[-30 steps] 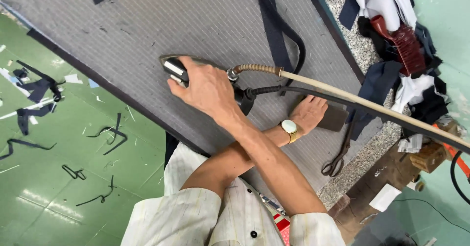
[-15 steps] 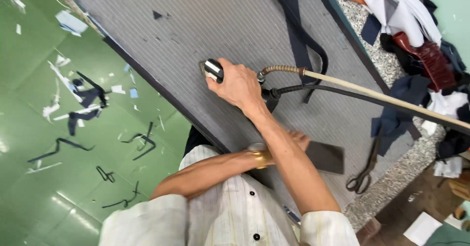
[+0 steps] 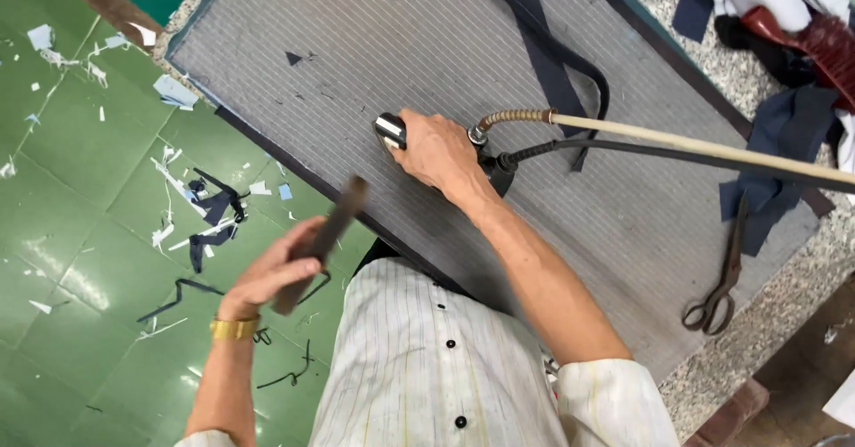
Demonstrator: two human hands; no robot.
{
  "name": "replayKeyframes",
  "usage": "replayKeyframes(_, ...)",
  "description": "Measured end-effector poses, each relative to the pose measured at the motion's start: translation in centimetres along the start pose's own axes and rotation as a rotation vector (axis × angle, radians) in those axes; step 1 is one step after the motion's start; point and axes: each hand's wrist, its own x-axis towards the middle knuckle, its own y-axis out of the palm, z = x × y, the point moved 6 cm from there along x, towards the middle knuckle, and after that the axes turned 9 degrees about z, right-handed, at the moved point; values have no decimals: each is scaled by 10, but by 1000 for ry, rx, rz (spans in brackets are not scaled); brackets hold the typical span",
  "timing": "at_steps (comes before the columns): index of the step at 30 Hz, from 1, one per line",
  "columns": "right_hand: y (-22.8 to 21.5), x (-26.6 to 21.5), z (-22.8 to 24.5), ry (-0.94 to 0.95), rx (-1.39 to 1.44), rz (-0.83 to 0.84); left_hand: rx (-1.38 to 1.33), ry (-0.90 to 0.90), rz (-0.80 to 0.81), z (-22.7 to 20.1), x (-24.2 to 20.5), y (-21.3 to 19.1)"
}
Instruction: The person cuts a strip of dark fabric with shears, then irons it flat on a workbench using a steam iron and a wooden pressing block. The person folds the strip and continues to press it, repeating the process on multiple sections.
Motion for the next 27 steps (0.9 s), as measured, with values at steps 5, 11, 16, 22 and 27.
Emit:
replayKeyframes(5, 5, 8, -4, 4, 18, -25, 490, -185, -380, -65, 2, -49)
replayKeyframes(11, -1, 0, 1, 22, 11, -36, 992, 54, -481, -74, 48, -120)
replayKeyframes(16, 4, 0, -2, 66, 60, -9, 1216, 229, -457, -91, 92, -141)
replayKeyframes(22, 21, -4, -31, 188, 10, 1, 1317, 265, -290, -101, 141, -132)
replayKeyframes(27, 27, -43, -42, 274, 49, 31, 1399, 180, -142, -106, 173, -111)
